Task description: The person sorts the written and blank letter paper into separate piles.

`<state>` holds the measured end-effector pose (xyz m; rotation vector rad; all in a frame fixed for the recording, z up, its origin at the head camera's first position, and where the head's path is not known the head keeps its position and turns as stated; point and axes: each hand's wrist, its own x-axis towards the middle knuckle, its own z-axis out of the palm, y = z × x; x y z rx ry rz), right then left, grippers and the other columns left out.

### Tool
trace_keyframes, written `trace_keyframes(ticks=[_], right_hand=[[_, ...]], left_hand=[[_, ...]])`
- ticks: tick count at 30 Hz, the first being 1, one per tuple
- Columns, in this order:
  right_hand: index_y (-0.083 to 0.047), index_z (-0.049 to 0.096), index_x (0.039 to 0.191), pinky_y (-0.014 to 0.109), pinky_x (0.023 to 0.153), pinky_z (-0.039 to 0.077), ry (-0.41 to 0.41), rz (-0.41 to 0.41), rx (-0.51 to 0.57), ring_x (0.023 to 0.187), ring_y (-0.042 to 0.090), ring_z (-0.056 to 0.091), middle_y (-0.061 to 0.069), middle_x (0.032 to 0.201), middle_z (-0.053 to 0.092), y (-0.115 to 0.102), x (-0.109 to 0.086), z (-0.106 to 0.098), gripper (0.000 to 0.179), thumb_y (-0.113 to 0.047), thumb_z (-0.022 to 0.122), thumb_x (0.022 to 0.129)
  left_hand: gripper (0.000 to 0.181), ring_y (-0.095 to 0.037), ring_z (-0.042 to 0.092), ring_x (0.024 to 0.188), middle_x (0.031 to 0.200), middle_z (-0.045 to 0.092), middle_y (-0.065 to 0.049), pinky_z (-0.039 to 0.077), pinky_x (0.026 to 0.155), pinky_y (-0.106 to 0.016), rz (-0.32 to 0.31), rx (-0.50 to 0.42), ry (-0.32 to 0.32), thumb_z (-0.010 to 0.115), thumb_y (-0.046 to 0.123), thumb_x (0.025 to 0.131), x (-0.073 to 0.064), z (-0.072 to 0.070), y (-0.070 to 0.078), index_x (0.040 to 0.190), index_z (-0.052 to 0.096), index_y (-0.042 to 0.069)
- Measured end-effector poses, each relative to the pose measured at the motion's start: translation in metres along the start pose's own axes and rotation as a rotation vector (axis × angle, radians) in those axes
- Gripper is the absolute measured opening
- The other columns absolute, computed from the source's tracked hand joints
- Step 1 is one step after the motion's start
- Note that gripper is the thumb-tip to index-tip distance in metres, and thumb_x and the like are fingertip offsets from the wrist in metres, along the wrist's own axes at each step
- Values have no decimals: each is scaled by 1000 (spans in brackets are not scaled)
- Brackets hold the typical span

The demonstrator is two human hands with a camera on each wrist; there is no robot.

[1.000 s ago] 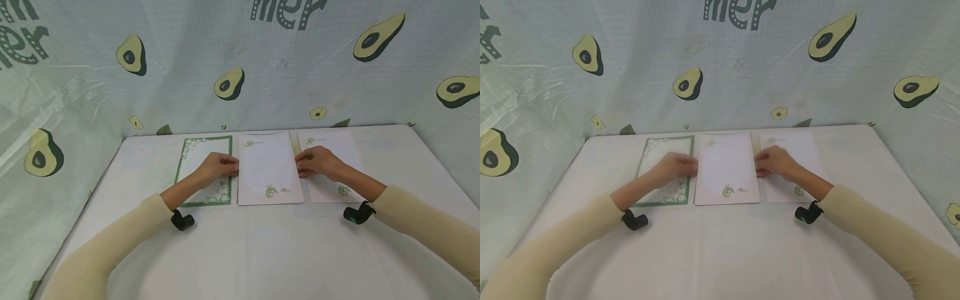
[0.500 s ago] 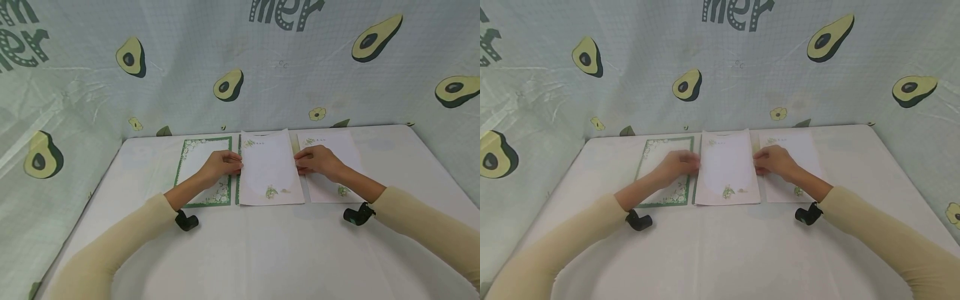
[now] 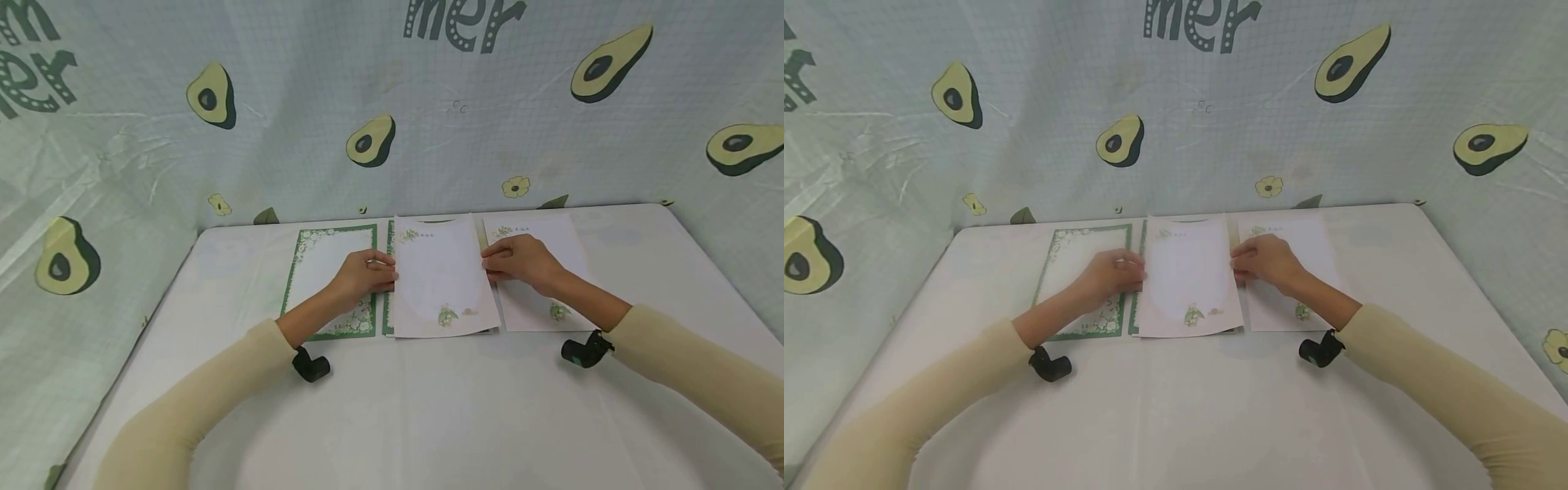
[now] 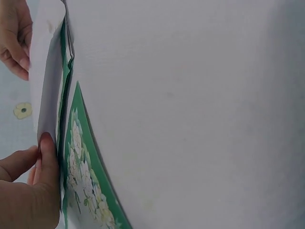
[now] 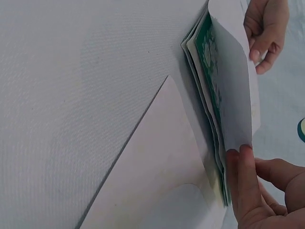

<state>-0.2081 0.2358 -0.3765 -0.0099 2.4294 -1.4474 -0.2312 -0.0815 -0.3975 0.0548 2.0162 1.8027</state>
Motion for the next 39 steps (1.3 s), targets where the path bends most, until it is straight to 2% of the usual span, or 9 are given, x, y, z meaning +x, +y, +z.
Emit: trace_keyframes(ticks=[9,21,32,39], right_hand=[[9,62,129,29,82,63,15,-9,28,85,12,74,23,117,72,3,0,2,35,-6,67,99],[7,61,129,27,80,63,50,4,56,83,10,73,19,113,73,9,-2,6,35,-6,68,98],[9,59,132,22,77,62,69,-28,115,82,7,72,19,114,73,19,-6,8,40,-10,70,98],[7,62,129,21,76,62,86,-38,126,80,7,73,13,108,76,24,-4,7,36,-10,70,98]], left_hand=[[30,-13,72,80,94,73,-9,64,80,-29,-19,-46,13,66,-9,95,4,0,-7,123,58,-8],[30,-13,72,81,92,71,-7,64,80,-29,-23,-74,25,66,-10,94,0,3,-6,123,58,-9],[34,-12,70,84,100,66,-10,63,83,-28,-20,-117,21,64,-10,96,-1,5,-7,129,56,-12],[30,-13,70,80,94,67,-9,63,79,-26,-13,-114,20,64,-8,97,0,5,-6,126,58,-11]])
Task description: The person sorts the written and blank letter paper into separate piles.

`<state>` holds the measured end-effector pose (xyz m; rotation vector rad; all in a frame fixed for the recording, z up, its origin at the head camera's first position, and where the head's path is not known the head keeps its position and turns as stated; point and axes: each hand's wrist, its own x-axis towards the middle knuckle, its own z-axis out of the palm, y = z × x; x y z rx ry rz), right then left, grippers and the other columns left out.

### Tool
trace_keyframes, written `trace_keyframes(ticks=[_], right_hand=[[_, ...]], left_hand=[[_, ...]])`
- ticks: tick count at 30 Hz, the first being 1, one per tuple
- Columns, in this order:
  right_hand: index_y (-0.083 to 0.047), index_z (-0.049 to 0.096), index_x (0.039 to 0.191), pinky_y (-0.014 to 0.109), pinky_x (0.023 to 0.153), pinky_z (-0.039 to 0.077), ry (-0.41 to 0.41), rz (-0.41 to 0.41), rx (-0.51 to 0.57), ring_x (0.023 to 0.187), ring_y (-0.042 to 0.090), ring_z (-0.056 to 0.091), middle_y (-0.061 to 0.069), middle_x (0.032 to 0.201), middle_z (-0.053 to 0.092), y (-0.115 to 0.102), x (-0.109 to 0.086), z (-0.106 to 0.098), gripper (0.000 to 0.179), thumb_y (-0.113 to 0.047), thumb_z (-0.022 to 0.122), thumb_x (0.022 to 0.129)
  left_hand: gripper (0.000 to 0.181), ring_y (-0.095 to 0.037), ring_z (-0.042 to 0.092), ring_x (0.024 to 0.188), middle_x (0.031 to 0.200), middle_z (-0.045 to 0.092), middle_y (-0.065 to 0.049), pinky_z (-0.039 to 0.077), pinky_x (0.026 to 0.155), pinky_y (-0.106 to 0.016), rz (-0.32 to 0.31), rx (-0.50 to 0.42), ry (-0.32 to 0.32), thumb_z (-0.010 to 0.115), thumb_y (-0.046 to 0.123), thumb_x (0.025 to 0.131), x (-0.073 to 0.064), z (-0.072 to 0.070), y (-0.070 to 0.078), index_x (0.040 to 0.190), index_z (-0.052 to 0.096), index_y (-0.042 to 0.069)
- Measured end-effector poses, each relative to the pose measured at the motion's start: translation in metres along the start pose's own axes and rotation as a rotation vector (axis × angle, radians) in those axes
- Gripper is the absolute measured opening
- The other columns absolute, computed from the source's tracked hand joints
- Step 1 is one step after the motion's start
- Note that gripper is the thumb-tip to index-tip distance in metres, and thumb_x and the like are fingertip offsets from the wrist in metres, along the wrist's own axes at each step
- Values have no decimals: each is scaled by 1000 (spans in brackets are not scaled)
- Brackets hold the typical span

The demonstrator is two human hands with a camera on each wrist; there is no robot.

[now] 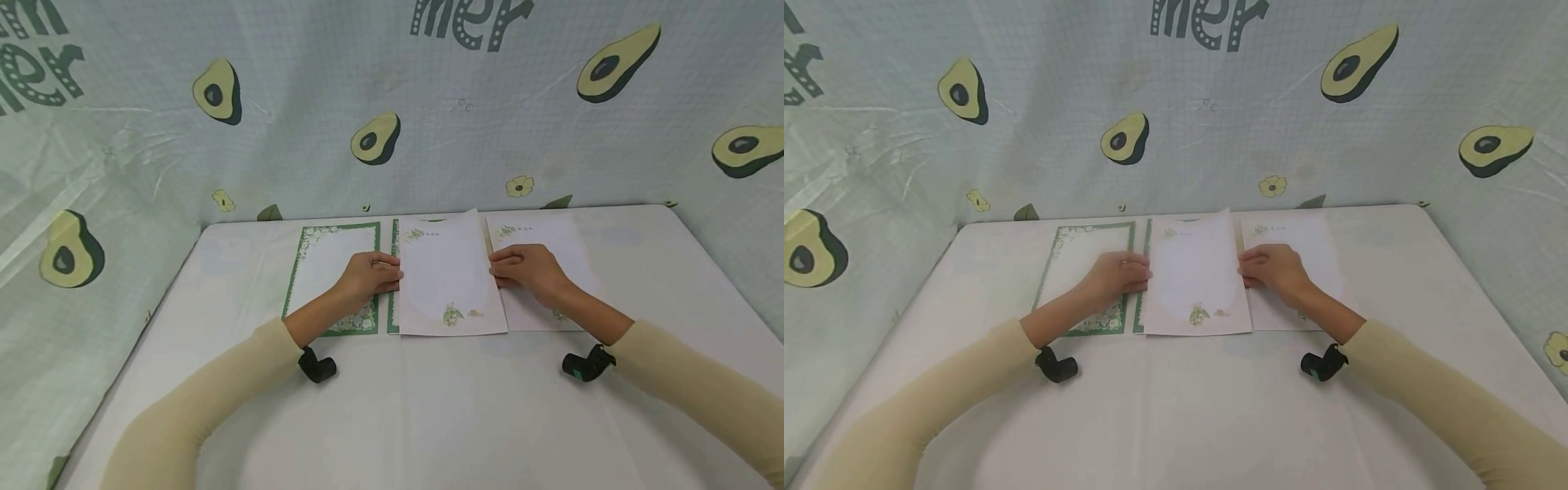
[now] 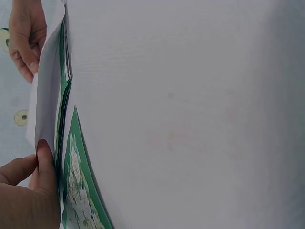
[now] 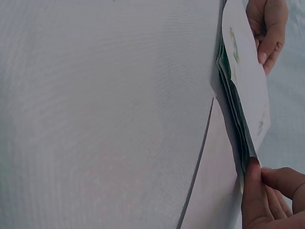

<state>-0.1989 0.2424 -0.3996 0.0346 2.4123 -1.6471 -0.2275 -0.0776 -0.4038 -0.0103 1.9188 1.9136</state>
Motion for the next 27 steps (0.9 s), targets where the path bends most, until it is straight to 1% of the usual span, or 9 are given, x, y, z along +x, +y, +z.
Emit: trace_keyframes(ticks=[3,8,14,17,23,27], right_hand=[[7,63,128,21,76,62,3,-2,16,80,7,73,10,105,77,1,0,-1,36,-9,70,97],[8,62,129,21,77,62,2,6,32,81,6,73,9,106,77,1,-2,-1,38,-11,71,97],[9,61,131,22,81,62,1,2,88,83,6,73,10,110,75,0,-6,-4,40,-11,71,97],[10,60,131,23,81,62,4,-3,118,84,6,73,8,110,74,1,-6,-3,41,-11,71,97],[10,62,130,23,81,62,30,-6,145,85,5,72,8,111,72,3,-7,-3,40,-11,70,98],[10,61,131,23,83,62,31,0,172,87,5,72,7,111,72,4,-8,-2,40,-10,70,98]], left_hand=[[30,-13,70,80,94,67,-9,63,78,-25,-1,3,-3,63,-7,97,0,0,1,126,58,-11],[31,-14,70,81,95,66,-9,63,79,-26,-10,-10,-3,63,-8,97,-1,1,1,127,57,-12],[29,-14,72,83,104,65,-13,63,83,-28,-9,2,7,63,-4,98,-3,2,2,126,59,-11],[28,-14,72,84,107,65,-14,63,84,-29,-6,3,9,63,-4,99,-3,3,2,126,60,-11],[28,-13,72,85,107,65,-14,62,86,-29,10,-4,9,62,-4,99,-2,3,1,126,60,-12],[28,-13,73,85,107,67,-13,63,85,-30,11,-7,19,63,-4,99,-1,3,-1,125,61,-11]])
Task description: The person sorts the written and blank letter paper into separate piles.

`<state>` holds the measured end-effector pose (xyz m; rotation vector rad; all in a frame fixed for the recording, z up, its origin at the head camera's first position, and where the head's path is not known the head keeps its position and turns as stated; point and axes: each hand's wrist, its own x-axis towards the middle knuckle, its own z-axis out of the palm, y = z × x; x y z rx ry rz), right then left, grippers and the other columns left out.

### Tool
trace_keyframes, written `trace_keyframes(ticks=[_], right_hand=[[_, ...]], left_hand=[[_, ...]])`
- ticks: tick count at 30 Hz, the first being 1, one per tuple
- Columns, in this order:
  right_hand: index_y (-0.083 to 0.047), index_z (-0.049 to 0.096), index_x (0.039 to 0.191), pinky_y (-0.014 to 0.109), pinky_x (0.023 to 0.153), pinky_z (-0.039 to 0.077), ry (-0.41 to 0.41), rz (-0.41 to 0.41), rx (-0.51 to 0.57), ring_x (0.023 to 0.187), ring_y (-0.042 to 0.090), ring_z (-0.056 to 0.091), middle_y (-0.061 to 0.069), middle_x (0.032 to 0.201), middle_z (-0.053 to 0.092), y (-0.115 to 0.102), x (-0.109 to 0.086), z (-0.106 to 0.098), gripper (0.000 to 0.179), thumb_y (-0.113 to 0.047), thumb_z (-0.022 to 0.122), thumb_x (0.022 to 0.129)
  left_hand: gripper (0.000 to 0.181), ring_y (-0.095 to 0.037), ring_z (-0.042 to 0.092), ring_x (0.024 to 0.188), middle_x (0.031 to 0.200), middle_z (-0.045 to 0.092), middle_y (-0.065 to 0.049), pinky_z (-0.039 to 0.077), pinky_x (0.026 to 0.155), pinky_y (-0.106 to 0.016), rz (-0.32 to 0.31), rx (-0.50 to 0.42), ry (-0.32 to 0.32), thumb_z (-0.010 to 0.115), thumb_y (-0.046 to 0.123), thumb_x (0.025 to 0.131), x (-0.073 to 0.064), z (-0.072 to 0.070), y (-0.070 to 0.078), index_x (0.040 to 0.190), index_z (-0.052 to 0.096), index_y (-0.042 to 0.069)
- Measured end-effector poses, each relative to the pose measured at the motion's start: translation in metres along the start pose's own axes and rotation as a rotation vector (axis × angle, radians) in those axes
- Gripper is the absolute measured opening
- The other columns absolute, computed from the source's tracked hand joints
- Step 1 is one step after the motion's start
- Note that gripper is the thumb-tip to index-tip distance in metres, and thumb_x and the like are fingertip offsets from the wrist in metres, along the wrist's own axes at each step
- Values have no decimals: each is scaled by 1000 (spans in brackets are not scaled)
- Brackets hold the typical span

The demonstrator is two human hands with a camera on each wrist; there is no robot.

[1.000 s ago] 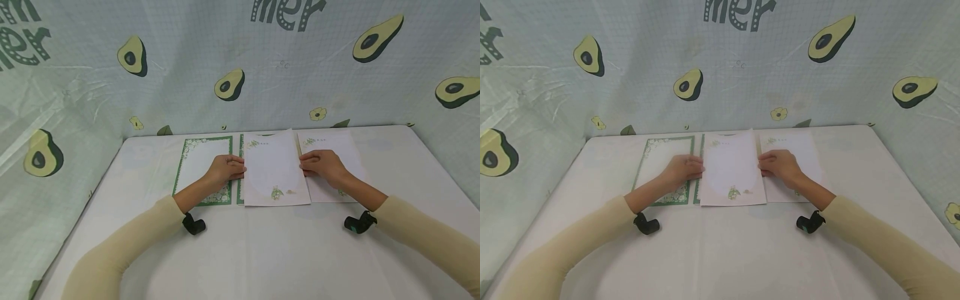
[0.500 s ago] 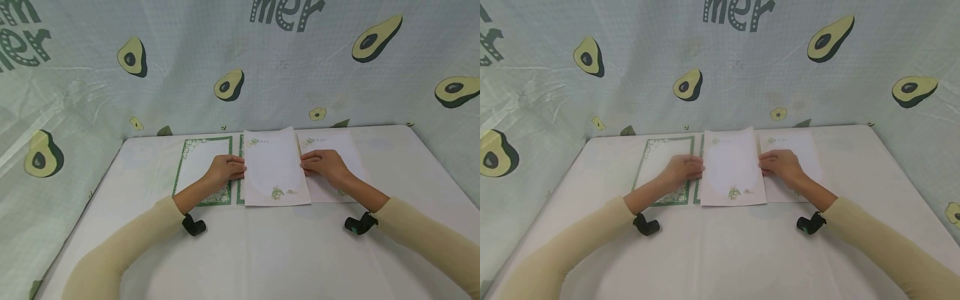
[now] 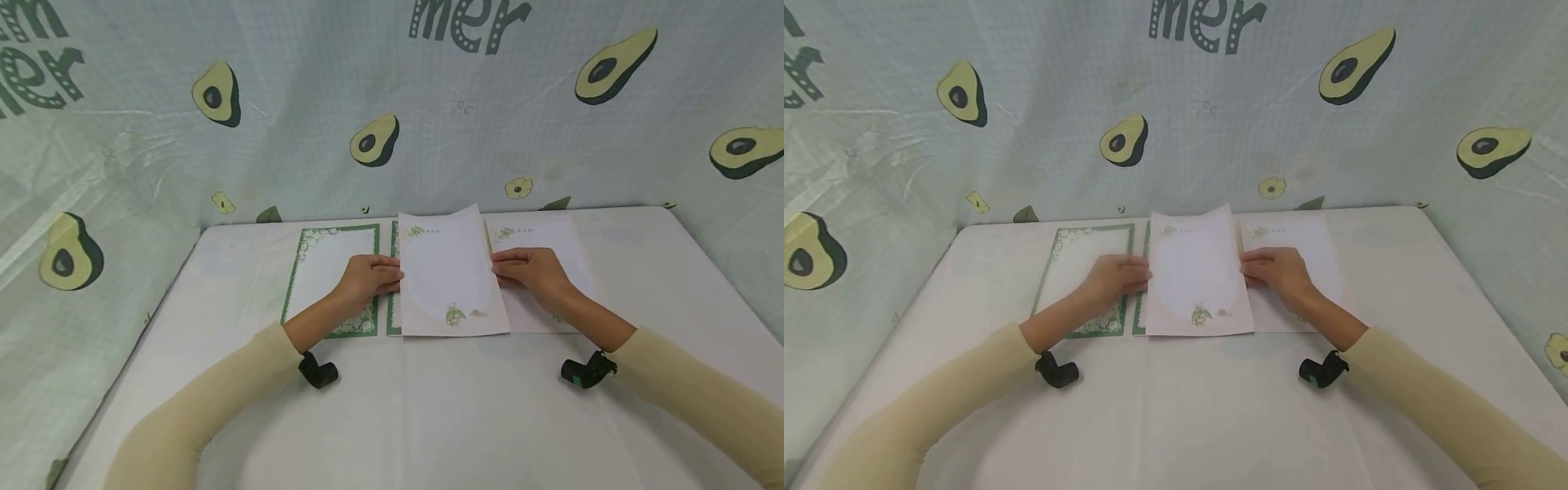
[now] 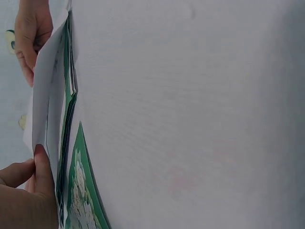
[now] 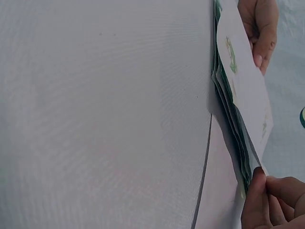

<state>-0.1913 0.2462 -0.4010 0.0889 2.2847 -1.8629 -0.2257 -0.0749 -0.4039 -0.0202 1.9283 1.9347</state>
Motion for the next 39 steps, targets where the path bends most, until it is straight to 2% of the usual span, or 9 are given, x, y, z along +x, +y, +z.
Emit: trace_keyframes(ticks=[8,11,20,26,32,39], right_hand=[[9,58,135,23,88,60,-39,60,-20,92,5,71,21,130,62,2,1,3,42,-14,67,100],[8,58,134,23,87,60,-30,60,-46,92,6,71,23,131,61,2,2,5,42,-16,67,100],[8,61,129,22,81,62,4,25,-79,87,4,71,12,115,71,2,3,7,42,-18,71,98],[4,61,132,20,80,61,36,14,-85,86,4,72,5,109,76,-3,-2,4,46,-22,73,97],[3,61,135,19,83,60,53,21,-51,89,2,71,0,111,74,-4,-2,1,48,-23,73,97],[7,60,133,20,88,59,79,20,24,93,0,69,-1,114,67,-6,-4,-3,43,-17,70,98]], left_hand=[[28,-13,72,87,103,71,-13,63,84,-29,14,29,15,64,-5,97,0,0,-3,125,62,-10],[28,-12,72,88,101,71,-12,63,84,-29,16,29,15,64,-6,97,0,0,-4,124,61,-10],[29,-14,74,88,113,71,-21,63,87,-32,32,32,-9,64,-4,98,-5,0,-3,126,62,-10],[29,-14,74,86,109,73,-20,63,86,-32,44,26,7,65,-5,97,-6,1,-2,125,63,-10],[29,-13,74,84,103,74,-15,63,85,-31,54,-7,23,65,-5,97,-5,1,-2,125,64,-10],[31,-12,72,91,106,73,-13,62,88,-30,79,-63,17,65,-7,97,-3,7,2,127,62,-10]])
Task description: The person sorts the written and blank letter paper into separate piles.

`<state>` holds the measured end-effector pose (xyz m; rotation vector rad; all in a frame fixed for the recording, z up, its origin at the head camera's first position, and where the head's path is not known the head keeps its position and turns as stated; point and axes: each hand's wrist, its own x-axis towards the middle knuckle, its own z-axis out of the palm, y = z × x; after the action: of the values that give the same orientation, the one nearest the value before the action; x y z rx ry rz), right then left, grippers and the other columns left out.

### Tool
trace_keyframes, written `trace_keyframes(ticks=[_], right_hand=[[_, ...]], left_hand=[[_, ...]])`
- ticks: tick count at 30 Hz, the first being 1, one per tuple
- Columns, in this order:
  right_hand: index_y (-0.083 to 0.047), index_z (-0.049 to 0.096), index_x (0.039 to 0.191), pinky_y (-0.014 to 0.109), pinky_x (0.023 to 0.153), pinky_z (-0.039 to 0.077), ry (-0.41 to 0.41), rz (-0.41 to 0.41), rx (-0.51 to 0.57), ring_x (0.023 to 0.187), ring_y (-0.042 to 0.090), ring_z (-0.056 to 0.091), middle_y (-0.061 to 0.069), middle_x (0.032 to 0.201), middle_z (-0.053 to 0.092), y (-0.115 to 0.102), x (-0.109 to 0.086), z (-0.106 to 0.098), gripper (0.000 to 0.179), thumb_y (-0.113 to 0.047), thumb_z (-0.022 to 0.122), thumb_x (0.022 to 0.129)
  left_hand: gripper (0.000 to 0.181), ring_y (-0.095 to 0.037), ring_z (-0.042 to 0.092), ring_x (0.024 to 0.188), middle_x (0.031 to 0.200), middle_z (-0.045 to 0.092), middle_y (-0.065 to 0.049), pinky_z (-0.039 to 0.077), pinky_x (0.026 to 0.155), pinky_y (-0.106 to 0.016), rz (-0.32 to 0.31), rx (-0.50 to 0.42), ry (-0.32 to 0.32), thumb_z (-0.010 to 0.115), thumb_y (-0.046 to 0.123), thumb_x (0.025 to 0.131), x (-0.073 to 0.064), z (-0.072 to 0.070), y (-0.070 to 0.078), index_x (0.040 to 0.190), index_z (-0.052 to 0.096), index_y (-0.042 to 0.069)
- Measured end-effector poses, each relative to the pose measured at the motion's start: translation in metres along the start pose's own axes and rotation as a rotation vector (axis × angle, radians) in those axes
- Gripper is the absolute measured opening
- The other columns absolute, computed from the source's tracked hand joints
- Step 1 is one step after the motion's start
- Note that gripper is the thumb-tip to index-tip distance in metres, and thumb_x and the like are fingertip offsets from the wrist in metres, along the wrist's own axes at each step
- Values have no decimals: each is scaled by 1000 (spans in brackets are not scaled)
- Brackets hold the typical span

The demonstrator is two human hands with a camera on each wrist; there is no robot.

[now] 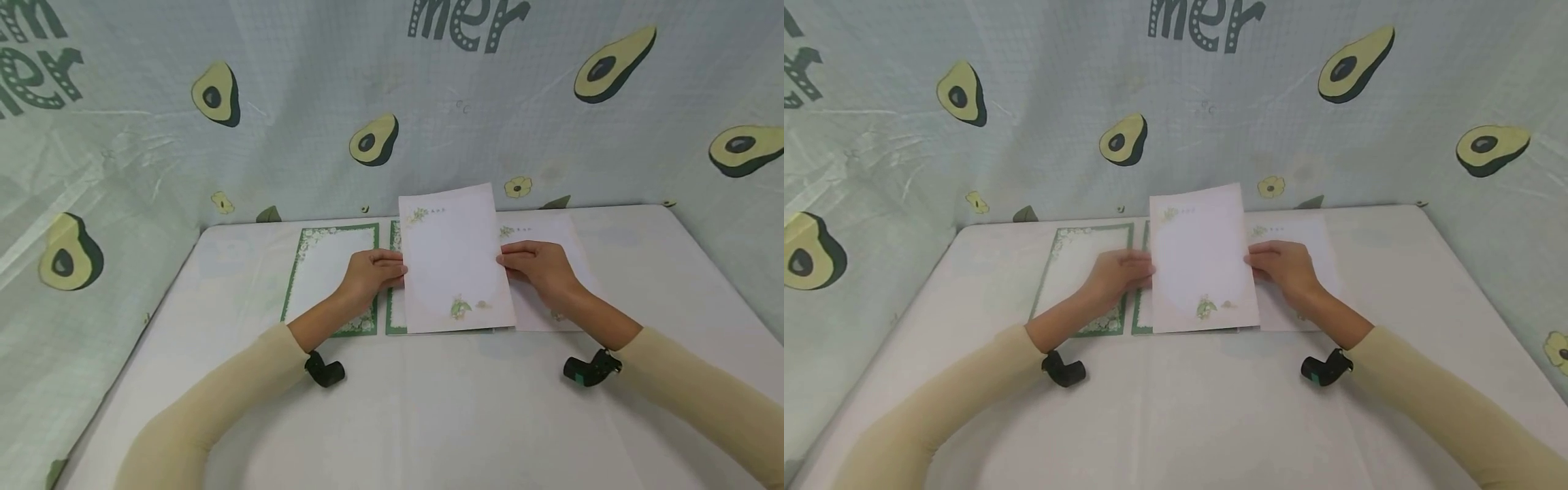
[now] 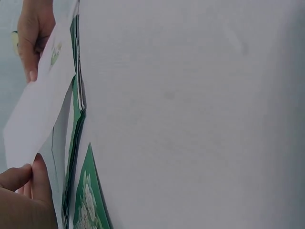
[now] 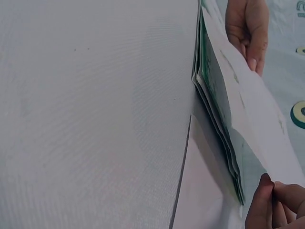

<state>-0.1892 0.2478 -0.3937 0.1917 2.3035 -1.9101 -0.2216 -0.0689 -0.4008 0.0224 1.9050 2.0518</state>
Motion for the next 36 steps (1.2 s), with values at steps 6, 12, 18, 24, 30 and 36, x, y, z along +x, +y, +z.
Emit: trace_keyframes(ticks=[6,12,18,24,30,36], right_hand=[[9,55,134,22,91,59,-24,7,78,94,2,70,-4,109,66,-4,-2,-6,44,-14,68,100],[8,58,130,22,88,59,-8,-3,133,92,3,71,-7,104,69,-5,-5,-15,41,-13,71,98],[0,69,117,23,86,60,-8,-7,241,91,7,73,-4,103,72,-6,-9,-26,26,-11,75,94],[-3,71,115,24,90,59,-36,14,279,96,6,72,-2,106,71,-5,-11,-35,21,-8,73,95],[-5,71,115,23,89,59,-44,14,266,96,6,72,-3,107,71,-2,-14,-44,20,-9,72,96],[-9,74,110,23,89,59,-48,7,303,96,6,72,-4,106,71,-1,-18,-53,14,-7,71,96]], left_hand=[[31,-11,72,90,99,73,-7,62,86,-28,19,-34,1,64,-6,97,2,4,1,127,62,-10],[30,-11,72,88,97,73,-6,61,91,-33,29,-57,3,66,-6,96,6,10,2,126,63,-10],[28,-13,72,89,94,73,-5,57,99,-40,23,-119,-7,65,-8,95,8,19,3,123,64,-10],[26,-14,72,89,94,72,-6,58,98,-39,25,-135,-21,66,-9,95,10,24,3,120,65,-10],[27,-14,72,90,94,72,-7,60,95,-37,33,-130,-19,67,-9,94,11,31,3,121,65,-10],[26,-15,72,89,94,72,-7,58,98,-42,36,-152,-28,67,-9,93,13,40,2,119,66,-11]])
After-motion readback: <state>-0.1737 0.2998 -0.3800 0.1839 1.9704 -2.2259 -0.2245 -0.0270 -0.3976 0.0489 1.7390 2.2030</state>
